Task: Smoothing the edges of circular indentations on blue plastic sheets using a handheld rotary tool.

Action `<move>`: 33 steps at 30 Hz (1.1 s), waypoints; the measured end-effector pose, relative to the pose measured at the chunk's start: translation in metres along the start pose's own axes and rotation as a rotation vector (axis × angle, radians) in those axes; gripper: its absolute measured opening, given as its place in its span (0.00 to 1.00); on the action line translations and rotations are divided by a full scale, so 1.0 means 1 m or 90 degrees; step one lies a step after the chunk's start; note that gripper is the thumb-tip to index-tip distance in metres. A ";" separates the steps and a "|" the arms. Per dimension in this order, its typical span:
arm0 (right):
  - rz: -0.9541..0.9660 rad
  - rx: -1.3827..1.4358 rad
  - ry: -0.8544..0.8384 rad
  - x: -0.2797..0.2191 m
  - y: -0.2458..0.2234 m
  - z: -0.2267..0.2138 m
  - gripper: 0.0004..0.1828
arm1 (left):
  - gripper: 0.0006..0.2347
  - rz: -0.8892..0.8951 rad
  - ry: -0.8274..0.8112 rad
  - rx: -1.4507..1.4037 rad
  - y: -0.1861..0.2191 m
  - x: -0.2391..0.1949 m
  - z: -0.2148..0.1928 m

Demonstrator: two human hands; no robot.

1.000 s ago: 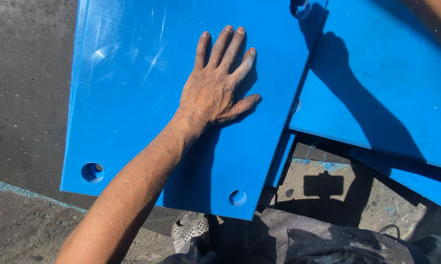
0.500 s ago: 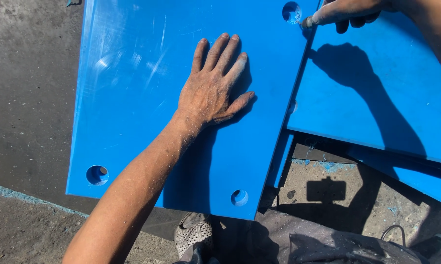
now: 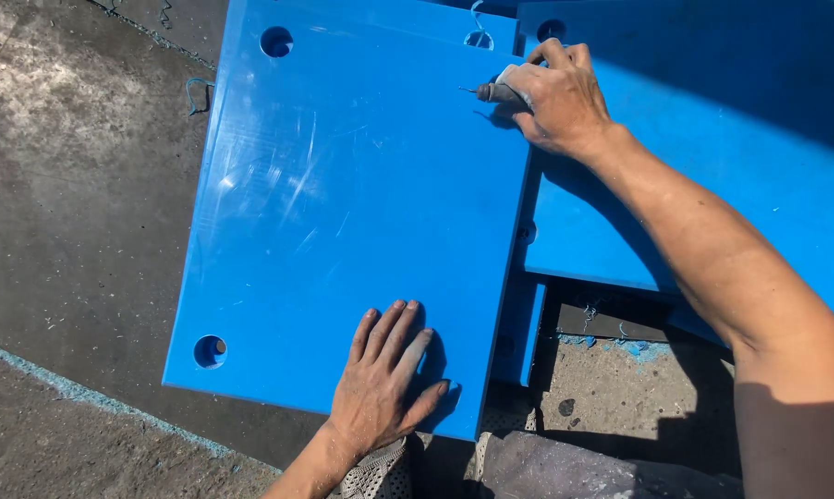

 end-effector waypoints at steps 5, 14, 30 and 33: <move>0.002 -0.037 -0.088 -0.026 -0.021 0.000 0.19 | 0.29 -0.045 0.055 0.070 -0.009 -0.063 0.000; 0.197 0.105 -0.076 -0.152 -0.085 -0.075 0.20 | 0.24 -0.135 0.105 0.133 -0.146 -0.056 -0.083; 0.160 0.175 -0.331 -0.126 -0.109 -0.095 0.27 | 0.38 -0.489 0.092 0.348 -0.317 -0.033 -0.108; 0.011 0.022 -0.313 -0.077 -0.103 -0.098 0.25 | 0.39 -0.472 0.092 0.352 -0.318 -0.033 -0.106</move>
Point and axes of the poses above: each hand's wrist, its own x-axis towards the middle knuckle, its own z-axis out of the palm, y = z × x, the point moved 8 cm from there along x, towards the middle knuckle, and after that the axes turned 8 degrees about y, right-handed, at the moved point
